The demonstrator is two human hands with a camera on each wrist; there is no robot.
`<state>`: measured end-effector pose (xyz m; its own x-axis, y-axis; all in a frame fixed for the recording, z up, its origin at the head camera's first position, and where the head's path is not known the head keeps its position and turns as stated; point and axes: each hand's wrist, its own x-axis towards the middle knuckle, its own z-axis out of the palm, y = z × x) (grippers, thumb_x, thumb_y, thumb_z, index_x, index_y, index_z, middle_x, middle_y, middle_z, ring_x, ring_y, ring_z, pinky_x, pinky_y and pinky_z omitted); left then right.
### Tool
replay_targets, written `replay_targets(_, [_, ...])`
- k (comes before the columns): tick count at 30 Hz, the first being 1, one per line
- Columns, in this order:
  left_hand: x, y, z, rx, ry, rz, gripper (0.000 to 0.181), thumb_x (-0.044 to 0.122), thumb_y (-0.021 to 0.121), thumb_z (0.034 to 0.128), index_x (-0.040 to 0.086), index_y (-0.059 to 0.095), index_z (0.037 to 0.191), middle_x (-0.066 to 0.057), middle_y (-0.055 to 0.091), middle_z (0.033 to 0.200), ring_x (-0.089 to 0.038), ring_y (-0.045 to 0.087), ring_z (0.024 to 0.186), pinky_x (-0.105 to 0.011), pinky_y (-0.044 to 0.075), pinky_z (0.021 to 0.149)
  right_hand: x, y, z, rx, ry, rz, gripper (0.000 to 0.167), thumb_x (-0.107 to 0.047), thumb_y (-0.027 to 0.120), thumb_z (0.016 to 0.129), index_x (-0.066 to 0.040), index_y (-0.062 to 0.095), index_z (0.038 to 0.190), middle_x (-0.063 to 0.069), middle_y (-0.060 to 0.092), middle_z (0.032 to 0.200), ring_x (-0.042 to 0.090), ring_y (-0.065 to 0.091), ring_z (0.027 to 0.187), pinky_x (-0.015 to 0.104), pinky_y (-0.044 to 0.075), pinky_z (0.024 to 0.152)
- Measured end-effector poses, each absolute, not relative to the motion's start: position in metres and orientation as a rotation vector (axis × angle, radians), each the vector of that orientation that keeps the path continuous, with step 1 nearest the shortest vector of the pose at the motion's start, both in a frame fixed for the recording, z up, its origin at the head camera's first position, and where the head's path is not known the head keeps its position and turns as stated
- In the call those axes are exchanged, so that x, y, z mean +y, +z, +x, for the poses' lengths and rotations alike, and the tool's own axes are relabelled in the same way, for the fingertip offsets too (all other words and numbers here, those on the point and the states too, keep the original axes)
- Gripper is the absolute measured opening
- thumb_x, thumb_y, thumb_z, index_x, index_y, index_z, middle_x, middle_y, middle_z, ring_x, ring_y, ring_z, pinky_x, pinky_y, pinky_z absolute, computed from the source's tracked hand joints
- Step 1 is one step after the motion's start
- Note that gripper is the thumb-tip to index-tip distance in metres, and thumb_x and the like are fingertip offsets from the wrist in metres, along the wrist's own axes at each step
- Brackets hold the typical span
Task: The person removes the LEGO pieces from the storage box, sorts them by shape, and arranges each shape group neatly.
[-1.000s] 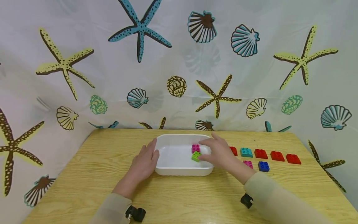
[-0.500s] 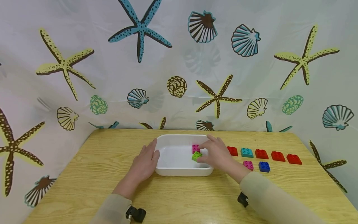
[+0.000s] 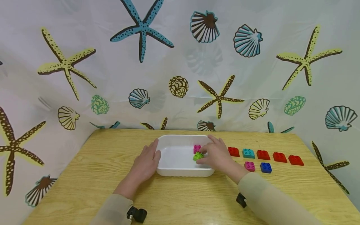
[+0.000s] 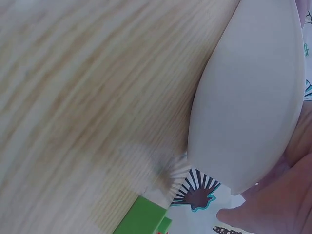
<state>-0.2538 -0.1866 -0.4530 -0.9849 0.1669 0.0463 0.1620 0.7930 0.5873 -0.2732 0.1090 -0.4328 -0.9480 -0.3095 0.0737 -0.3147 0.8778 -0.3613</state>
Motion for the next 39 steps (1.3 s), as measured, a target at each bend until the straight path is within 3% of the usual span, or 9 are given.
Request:
replay_targets(17, [-0.1871, -0.4541, -0.2542, 2.968, 0.962, 0.267, 0.066, 0.037, 0.021, 0.1191, 0.006, 0.015, 0.177, -0.022, 0.023, 0.18, -0.051, 0.012, 0.166, -0.078, 0.013, 0.127, 0.1007, -0.4348, -0.2745, -3.028, 0.466, 0.451, 0.028, -0.034, 0.097, 0.087, -0.017, 0.088, 0.107, -0.007, 0.082, 0.103, 0.034, 0.028, 0.164, 0.07, 0.012, 0.132])
replay_targets(39, [-0.1876, -0.455, -0.2553, 2.968, 0.966, 0.274, 0.065, 0.035, 0.022, 0.1196, 0.005, 0.015, 0.177, -0.022, 0.023, 0.18, -0.052, 0.012, 0.166, -0.078, 0.013, 0.127, 0.0998, -0.4362, -0.2738, -3.013, 0.484, 0.425, 0.024, -0.031, 0.096, 0.088, -0.017, 0.087, 0.106, -0.008, 0.08, 0.096, 0.034, 0.029, 0.164, 0.07, 0.012, 0.131])
